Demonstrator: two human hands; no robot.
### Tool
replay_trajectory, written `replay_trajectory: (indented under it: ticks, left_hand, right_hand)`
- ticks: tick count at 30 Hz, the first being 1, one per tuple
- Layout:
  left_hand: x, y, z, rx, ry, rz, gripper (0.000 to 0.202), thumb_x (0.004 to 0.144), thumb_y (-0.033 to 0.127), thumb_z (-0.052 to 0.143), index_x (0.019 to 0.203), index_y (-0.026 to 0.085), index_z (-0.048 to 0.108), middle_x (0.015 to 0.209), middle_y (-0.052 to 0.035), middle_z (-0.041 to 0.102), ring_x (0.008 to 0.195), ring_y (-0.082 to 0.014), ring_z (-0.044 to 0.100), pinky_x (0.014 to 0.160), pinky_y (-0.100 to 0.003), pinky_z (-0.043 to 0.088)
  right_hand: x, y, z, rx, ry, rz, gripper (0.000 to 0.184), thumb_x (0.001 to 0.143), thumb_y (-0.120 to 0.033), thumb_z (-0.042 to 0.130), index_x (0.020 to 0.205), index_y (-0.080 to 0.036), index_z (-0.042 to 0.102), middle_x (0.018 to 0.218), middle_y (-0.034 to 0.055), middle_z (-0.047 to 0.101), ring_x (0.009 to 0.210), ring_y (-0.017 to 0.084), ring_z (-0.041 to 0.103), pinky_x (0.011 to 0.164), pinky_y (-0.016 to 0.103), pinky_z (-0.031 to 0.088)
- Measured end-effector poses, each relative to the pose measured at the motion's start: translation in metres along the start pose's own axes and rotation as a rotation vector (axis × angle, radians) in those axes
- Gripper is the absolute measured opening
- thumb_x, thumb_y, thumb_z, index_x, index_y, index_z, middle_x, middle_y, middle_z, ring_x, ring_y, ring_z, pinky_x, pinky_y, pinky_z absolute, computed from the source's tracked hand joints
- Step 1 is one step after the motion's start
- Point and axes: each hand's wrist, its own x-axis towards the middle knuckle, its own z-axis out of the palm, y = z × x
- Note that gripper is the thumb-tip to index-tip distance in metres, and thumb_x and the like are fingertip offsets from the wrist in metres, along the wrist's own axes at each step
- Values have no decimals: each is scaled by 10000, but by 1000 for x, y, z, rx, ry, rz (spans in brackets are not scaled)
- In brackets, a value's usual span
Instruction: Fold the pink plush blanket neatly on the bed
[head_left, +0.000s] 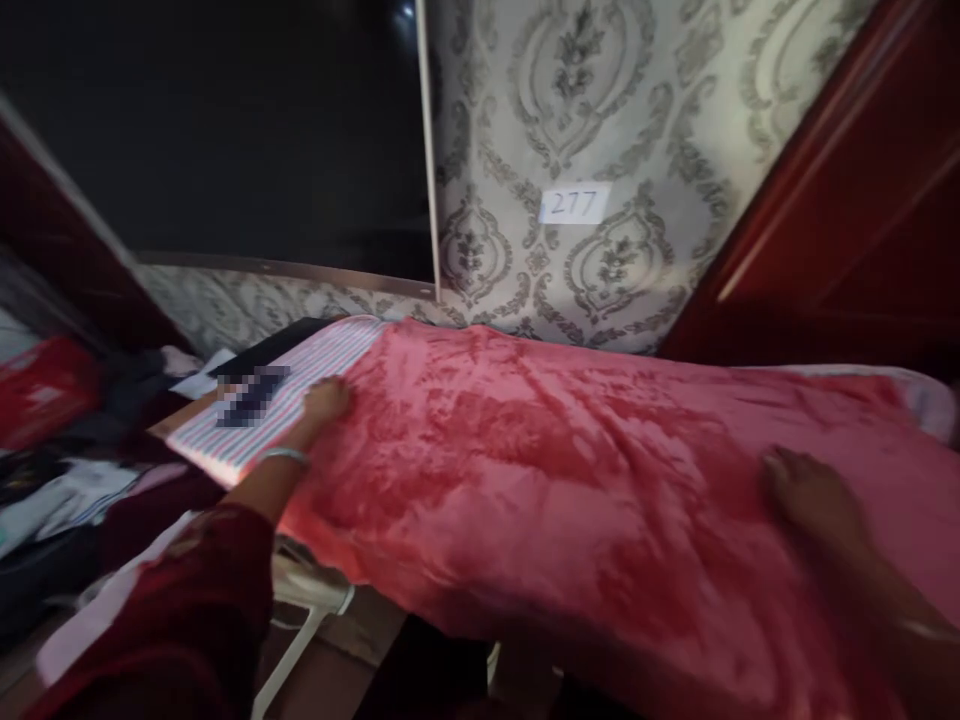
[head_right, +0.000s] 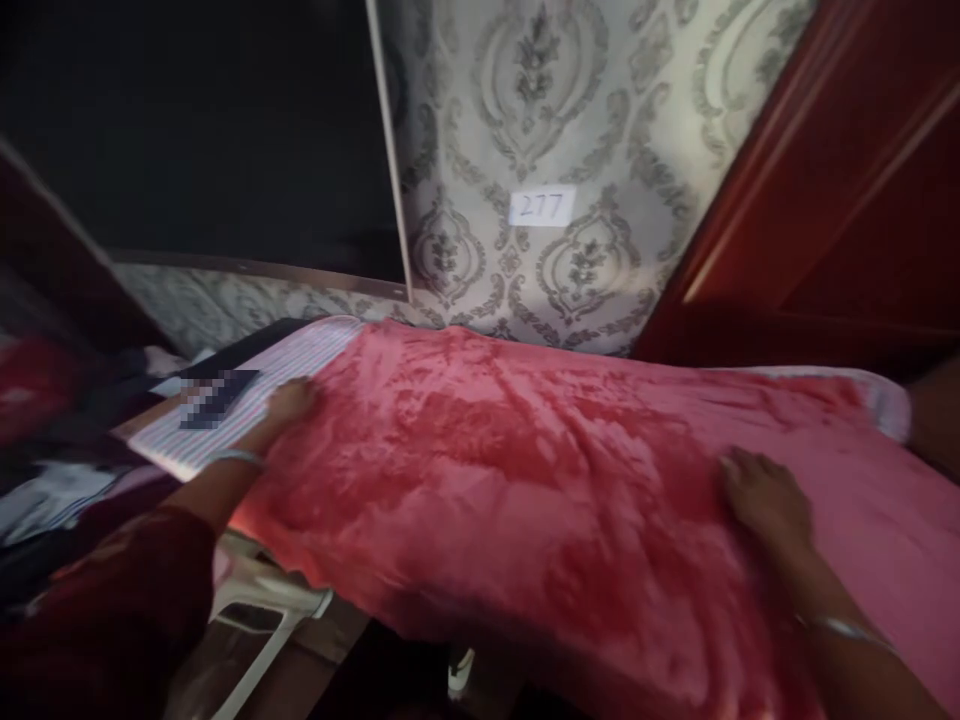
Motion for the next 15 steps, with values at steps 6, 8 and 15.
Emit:
replay_trajectory:
  ticks: [6, 8, 15]
  left_hand:
    - [46, -5, -17, 65, -108, -95, 697, 924, 585, 410, 1110, -43, 647, 1143, -302, 686, 1080, -407, 654, 785, -452, 524]
    - [58, 3, -11, 95, -131, -128, 738, 895, 622, 422, 1128, -40, 650, 1190, -318, 672, 1088, -412, 663, 754, -424, 533]
    - [83, -1, 8, 94, -67, -229, 859, 885, 582, 361, 1386, -106, 484, 1360, -382, 573, 1243, -482, 593, 794, -489, 549]
  right_hand:
    - [10, -60, -5, -16, -10, 245, 626, 1028, -459, 203, 1501, -195, 515, 1554, 175, 485, 1395, 365, 464, 1106, 595, 398]
    - [10, -65, -1, -48, -4, 294, 610, 1043, -477, 212, 1523, -227, 491, 1591, 153, 445, 1423, 362, 425, 1117, 614, 372]
    - [8, -62, -1, -63, -57, 308, 616, 1056, -509, 194, 1590, -274, 392, 1673, 119, 320, 1515, 352, 302, 1166, 635, 289]
